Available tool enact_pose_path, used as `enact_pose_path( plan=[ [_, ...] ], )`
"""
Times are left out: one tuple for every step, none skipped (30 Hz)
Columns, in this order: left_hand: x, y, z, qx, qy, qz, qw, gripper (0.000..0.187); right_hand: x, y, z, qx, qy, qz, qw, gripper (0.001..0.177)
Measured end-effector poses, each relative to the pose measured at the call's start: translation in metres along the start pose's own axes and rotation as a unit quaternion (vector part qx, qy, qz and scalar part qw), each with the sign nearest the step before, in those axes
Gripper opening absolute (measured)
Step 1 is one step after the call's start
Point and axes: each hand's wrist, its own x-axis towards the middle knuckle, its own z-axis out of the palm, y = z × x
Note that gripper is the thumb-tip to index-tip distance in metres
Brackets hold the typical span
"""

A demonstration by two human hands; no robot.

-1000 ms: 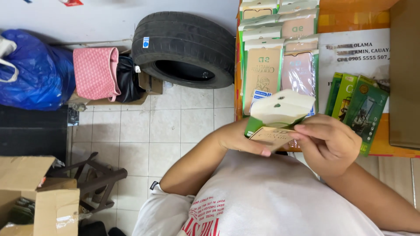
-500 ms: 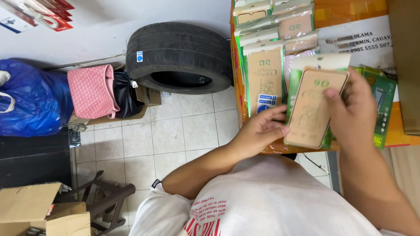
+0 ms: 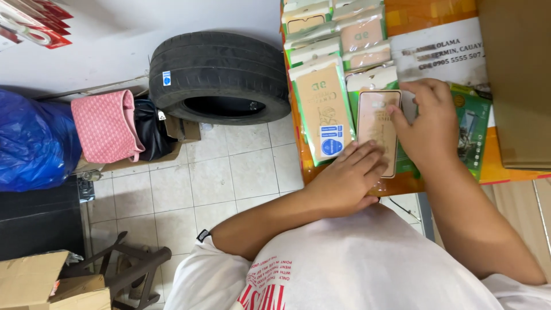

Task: Sorting and packing mobile phone screen protectors into a cardboard box.

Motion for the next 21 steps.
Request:
enact_pose_path(
  plan=[
    [0.003, 0.001, 0.002, 0.002, 0.001, 0.001, 1.000, 0.069, -0.001, 0.006, -0.007, 0.000, 0.002, -0.001, 1.000, 0.045],
    [0.005, 0.002, 0.005, 0.013, 0.002, -0.007, 1.000, 0.070, -0.002, 0.012, -0.013, 0.021, -0.002, 0.016, 1.000, 0.041],
    [0.006, 0.005, 0.009, 0.022, 0.001, -0.018, 1.000, 0.072, -0.007, 0.017, -0.020, 0.043, -0.010, 0.034, 0.998, 0.038],
    [0.010, 0.010, 0.007, 0.021, 0.000, -0.019, 1.000, 0.072, -0.012, 0.028, -0.025, 0.043, -0.011, 0.035, 0.998, 0.038],
    [0.015, 0.014, 0.005, 0.012, 0.015, -0.009, 1.000, 0.077, -0.016, 0.039, -0.031, 0.007, -0.009, 0.029, 1.000, 0.039],
    [0.020, 0.018, 0.004, 0.002, 0.031, 0.001, 1.000, 0.081, -0.020, 0.050, -0.037, -0.030, -0.007, 0.024, 0.999, 0.040],
    [0.025, 0.019, 0.010, 0.005, 0.032, 0.002, 0.999, 0.081, -0.021, 0.053, -0.037, -0.029, -0.005, 0.022, 0.999, 0.040],
    [0.030, 0.020, 0.016, -0.034, 0.036, 0.016, 0.999, 0.085, -0.022, 0.058, -0.038, -0.075, -0.039, 0.025, 0.996, 0.060],
    [0.034, 0.023, 0.024, -0.077, 0.040, 0.030, 0.996, 0.089, -0.027, 0.063, -0.042, -0.124, -0.076, 0.031, 0.989, 0.080],
    [0.039, 0.028, 0.026, -0.079, 0.039, 0.030, 0.996, 0.089, -0.030, 0.066, -0.041, -0.125, -0.077, 0.032, 0.989, 0.080],
    [0.045, 0.032, 0.028, -0.161, 0.021, 0.012, 0.987, 0.092, -0.033, 0.070, -0.040, -0.121, -0.115, 0.089, 0.982, 0.086],
    [0.050, 0.036, 0.029, -0.241, 0.003, -0.005, 0.970, 0.094, -0.035, 0.073, -0.039, -0.116, -0.152, 0.145, 0.971, 0.092],
    [0.056, 0.038, 0.030, -0.241, 0.004, -0.006, 0.971, 0.094, -0.039, 0.078, -0.038, -0.116, -0.152, 0.144, 0.971, 0.092],
    [0.062, 0.040, 0.031, -0.202, -0.009, -0.018, 0.979, 0.095, -0.043, 0.083, -0.038, -0.103, -0.132, 0.112, 0.980, 0.089],
    [0.068, 0.043, 0.032, -0.164, -0.022, -0.031, 0.986, 0.097, -0.048, 0.088, -0.038, -0.090, -0.111, 0.081, 0.986, 0.085],
    [0.070, 0.044, 0.037, -0.164, -0.021, -0.031, 0.986, 0.097, -0.048, 0.084, -0.042, -0.090, -0.112, 0.080, 0.986, 0.085],
    [0.073, 0.044, 0.041, -0.169, -0.006, -0.037, 0.985, 0.095, -0.047, 0.081, -0.047, -0.082, -0.116, 0.090, 0.986, 0.080],
    [0.076, 0.044, 0.046, -0.174, 0.009, -0.043, 0.984, 0.094, -0.046, 0.078, -0.051, -0.075, -0.121, 0.100, 0.985, 0.076],
    [0.080, 0.044, 0.048, -0.173, 0.010, -0.043, 0.984, 0.094, -0.045, 0.079, -0.055, -0.074, -0.121, 0.099, 0.985, 0.076],
    [0.083, 0.045, 0.050, -0.177, 0.037, -0.052, 0.982, 0.094, -0.045, 0.080, -0.060, -0.084, -0.130, 0.104, 0.982, 0.073],
    [0.086, 0.046, 0.053, -0.182, 0.064, -0.061, 0.979, 0.094, -0.045, 0.081, -0.064, -0.095, -0.139, 0.110, 0.980, 0.072]
  ],
)
